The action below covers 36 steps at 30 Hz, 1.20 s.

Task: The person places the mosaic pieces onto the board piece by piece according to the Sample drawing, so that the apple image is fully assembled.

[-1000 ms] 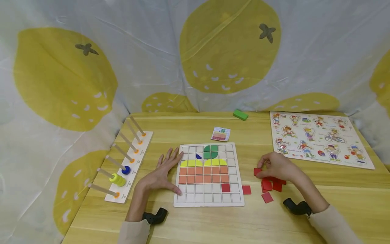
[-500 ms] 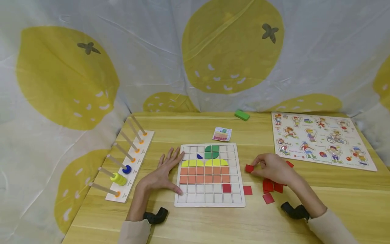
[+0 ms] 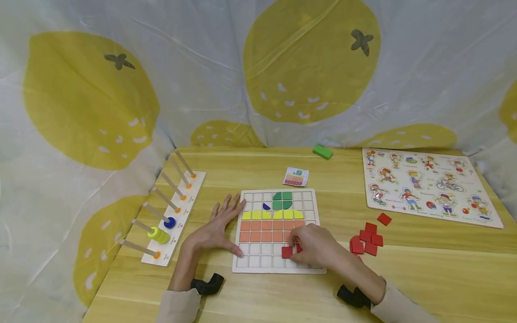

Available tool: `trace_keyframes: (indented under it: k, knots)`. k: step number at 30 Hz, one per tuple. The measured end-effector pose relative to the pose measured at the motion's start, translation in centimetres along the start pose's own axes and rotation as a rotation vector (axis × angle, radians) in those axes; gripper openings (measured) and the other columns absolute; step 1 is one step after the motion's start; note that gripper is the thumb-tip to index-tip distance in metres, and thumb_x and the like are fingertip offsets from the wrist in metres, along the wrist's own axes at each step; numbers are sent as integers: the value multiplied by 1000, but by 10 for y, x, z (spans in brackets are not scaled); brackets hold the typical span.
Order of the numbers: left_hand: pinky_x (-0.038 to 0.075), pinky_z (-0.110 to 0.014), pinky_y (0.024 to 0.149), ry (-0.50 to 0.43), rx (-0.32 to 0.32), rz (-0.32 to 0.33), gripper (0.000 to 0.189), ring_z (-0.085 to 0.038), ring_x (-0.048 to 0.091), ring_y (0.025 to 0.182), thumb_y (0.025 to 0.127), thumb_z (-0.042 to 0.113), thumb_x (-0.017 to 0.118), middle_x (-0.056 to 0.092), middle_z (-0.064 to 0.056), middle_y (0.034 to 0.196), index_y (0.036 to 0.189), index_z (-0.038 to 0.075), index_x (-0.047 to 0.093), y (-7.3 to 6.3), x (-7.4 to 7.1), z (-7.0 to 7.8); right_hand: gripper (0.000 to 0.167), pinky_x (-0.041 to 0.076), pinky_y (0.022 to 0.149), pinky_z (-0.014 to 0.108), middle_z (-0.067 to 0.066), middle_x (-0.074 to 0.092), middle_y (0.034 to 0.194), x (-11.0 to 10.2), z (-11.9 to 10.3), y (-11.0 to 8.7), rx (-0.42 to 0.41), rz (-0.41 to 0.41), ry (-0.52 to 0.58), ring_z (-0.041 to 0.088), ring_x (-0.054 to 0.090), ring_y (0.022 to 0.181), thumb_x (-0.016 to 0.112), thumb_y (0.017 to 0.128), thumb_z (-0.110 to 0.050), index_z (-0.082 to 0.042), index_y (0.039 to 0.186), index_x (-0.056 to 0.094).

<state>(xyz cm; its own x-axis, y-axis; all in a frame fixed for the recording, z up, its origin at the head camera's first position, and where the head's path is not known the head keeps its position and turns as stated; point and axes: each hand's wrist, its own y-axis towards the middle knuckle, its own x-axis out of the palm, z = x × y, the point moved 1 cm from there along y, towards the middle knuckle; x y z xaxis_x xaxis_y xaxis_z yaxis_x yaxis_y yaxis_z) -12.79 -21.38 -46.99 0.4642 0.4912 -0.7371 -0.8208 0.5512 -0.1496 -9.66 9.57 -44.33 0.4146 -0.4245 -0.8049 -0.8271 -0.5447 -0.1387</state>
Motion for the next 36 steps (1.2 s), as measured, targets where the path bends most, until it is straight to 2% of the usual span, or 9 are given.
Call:
trace_keyframes:
  k: [5, 12, 16, 21, 26, 29, 36]
  knots:
    - [-15, -67, 125, -4, -10, 3, 142, -40, -20, 160, 61, 40, 100, -10, -14, 175, 167, 10, 10, -1, 0, 0, 20, 32, 57, 23, -6, 54, 67, -6, 5, -1, 22, -10, 30, 11, 46, 66, 89, 75, -13, -16, 87, 73]
    - [-15, -67, 125, -6, -8, 3, 142, -40, -20, 160, 61, 40, 100, -10, -14, 175, 167, 11, 10, 0, 0, 0, 21, 36, 59, 19, -7, 67, 78, -6, 14, 3, -95, -27, 147, 8, 47, 72, 90, 78, -12, -15, 97, 82]
    - [-15, -67, 125, -8, -9, 2, 142, -39, -20, 160, 61, 39, 100, -10, -14, 175, 167, 11, 10, 1, 0, 0, 20, 35, 57, 18, -7, 66, 74, -4, 13, 4, -114, 0, 138, 6, 46, 70, 90, 78, -12, -12, 96, 83]
    - [-15, -67, 125, -5, -5, 3, 142, -40, -20, 160, 60, 40, 100, -10, -14, 175, 167, 11, 11, 1, -1, 0, 18, 32, 54, 18, -10, 57, 64, -2, 7, 4, -105, 27, 101, 5, 44, 63, 91, 76, -12, -12, 91, 82]
    - [-15, -67, 125, -2, -7, 7, 142, -40, -20, 160, 60, 39, 100, -10, -14, 175, 167, 11, 11, 0, -2, 0, 17, 29, 52, 19, -10, 49, 59, -1, 6, 4, -86, 4, 134, 4, 43, 58, 91, 76, -14, -13, 89, 81]
    - [-15, -66, 125, -1, -4, 6, 142, -39, -20, 160, 60, 40, 100, -10, -13, 175, 167, 11, 11, 1, -2, 0, 17, 30, 53, 19, -9, 50, 60, -1, 7, 4, -71, 3, 136, 6, 45, 59, 92, 75, -14, -14, 88, 81]
    - [-15, -66, 125, -2, -5, 3, 142, -39, -20, 160, 60, 40, 100, -10, -13, 175, 167, 12, 11, 1, -1, 1, 18, 34, 60, 21, -8, 61, 70, -4, 11, 3, -12, 31, 93, 11, 49, 73, 93, 74, -15, -17, 86, 80]
